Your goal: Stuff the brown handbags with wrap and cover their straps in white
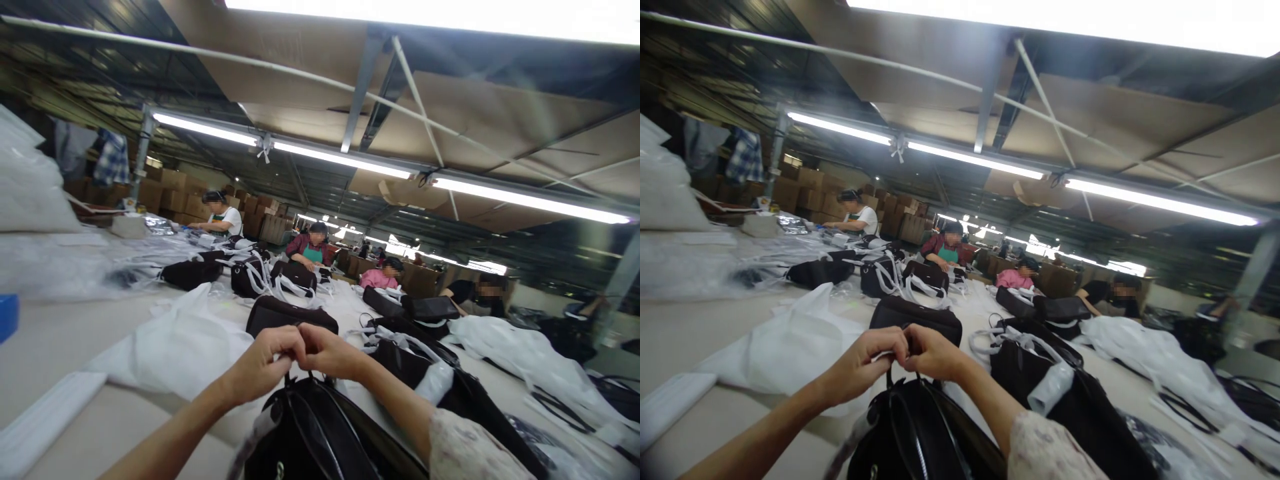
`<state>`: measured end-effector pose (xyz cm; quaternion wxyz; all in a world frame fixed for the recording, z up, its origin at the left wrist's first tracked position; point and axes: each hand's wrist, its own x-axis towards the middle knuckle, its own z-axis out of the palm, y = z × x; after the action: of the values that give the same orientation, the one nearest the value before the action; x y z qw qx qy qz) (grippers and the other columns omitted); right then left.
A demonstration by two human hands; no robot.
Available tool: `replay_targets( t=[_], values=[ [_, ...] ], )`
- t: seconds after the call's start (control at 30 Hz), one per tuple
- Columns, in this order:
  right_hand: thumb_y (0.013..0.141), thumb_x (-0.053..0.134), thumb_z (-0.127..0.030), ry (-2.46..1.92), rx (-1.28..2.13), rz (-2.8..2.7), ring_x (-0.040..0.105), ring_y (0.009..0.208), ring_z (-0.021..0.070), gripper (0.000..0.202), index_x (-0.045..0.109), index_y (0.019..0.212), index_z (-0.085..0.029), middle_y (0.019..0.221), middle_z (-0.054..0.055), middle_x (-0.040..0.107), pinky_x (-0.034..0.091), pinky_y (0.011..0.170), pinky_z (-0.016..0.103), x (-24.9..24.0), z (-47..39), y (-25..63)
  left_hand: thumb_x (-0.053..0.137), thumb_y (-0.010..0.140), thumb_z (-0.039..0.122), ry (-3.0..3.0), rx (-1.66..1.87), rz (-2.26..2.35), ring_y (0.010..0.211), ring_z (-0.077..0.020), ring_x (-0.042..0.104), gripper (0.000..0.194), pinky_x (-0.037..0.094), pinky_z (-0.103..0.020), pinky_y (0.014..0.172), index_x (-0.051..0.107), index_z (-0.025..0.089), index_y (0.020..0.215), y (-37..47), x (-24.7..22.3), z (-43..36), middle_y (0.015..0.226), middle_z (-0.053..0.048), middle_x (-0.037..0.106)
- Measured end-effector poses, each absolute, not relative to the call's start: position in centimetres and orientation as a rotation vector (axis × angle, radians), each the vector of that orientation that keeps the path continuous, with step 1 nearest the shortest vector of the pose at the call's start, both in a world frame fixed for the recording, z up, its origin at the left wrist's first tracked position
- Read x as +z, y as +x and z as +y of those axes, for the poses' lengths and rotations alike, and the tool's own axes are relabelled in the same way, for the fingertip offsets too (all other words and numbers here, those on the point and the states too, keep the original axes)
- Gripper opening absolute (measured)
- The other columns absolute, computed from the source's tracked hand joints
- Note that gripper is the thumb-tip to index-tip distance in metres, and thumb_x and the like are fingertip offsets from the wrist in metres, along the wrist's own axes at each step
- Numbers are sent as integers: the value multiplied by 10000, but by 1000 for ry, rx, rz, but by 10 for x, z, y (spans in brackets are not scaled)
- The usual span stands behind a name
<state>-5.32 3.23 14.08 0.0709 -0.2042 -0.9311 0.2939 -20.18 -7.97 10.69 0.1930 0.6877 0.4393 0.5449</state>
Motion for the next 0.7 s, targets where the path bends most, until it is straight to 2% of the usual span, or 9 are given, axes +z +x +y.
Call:
replay_targets(
  t=[0.03, 0.1, 0.2, 0.3, 0.37, 0.47, 0.53, 0.63, 0.7],
  values=[
    [662, 615, -182, -597, 986, -2747, 512, 616, 102, 276, 529, 924, -174, 751, -37, 579, 421, 565, 212, 142, 31, -49, 480, 619, 181, 1908, 1550, 1209, 786, -202, 583, 120, 494, -339, 792, 591, 188, 665, -200, 107, -79, 760, -42, 614],
    [682, 622, -291, -549, 1181, -2625, 411, 519, 59, 257, 453, 857, -210, 767, -52, 559, 358, 480, 190, 147, 27, -37, 451, 689, 197, 1802, 1619, 1243, 814, -198, 593, 145, 524, -357, 808, 584, 185, 747, -200, 102, -74, 830, -53, 614],
    [677, 687, -388, -490, 1430, -2413, 437, 463, 25, 370, 383, 817, -230, 904, -25, 601, 284, 404, 167, 159, 19, -16, 412, 798, 267, 1673, 1561, 1402, 804, -186, 589, 234, 548, -328, 718, 590, 178, 922, -208, 85, -61, 887, -44, 605],
    [661, 760, -327, -474, 1530, -2348, 541, 454, 41, 401, 405, 815, -222, 830, -52, 599, 271, 369, 148, 176, 11, -1, 579, 729, 367, 1771, 1201, 1509, 626, -169, 545, 206, 446, -246, 531, 627, 168, 753, -212, 70, -49, 671, 9, 577],
    [673, 747, -267, -506, 1490, -2482, 546, 441, 55, 366, 455, 888, -219, 739, -86, 574, 314, 369, 148, 187, 6, 5, 614, 695, 340, 1864, 993, 1571, 550, -152, 489, 209, 364, -242, 507, 566, 179, 571, -212, 67, -45, 549, 32, 509],
    [752, 702, -243, -633, 1213, -2825, 550, 452, 77, 289, 545, 990, -197, 640, -96, 566, 387, 435, 172, 200, -8, 8, 566, 737, 260, 1973, 835, 1716, 577, -168, 504, 239, 355, -271, 589, 512, 195, 512, -207, 71, -45, 536, 26, 494],
    [851, 666, -293, -717, 772, -3075, 598, 523, 111, 154, 636, 936, -169, 614, -54, 600, 426, 520, 208, 202, -22, 7, 543, 782, 231, 2010, 768, 1843, 652, -198, 562, 244, 372, -289, 650, 529, 204, 540, -203, 74, -45, 579, 8, 540],
    [967, 573, -365, -760, -25, -3269, 695, 784, 215, 295, 733, 837, -154, 775, 65, 729, 444, 655, 275, 202, -48, 3, 495, 883, 222, 2006, 675, 2021, 777, -221, 627, 287, 414, -306, 717, 573, 209, 607, -197, 72, -42, 672, -15, 613],
    [1004, 522, -373, -756, -308, -3288, 703, 895, 255, 336, 758, 881, -168, 892, 97, 763, 426, 665, 291, 204, -66, 8, 495, 955, 256, 1985, 635, 2108, 844, -211, 641, 284, 459, -335, 784, 620, 192, 708, -198, 68, -36, 772, -21, 655]
  ],
)
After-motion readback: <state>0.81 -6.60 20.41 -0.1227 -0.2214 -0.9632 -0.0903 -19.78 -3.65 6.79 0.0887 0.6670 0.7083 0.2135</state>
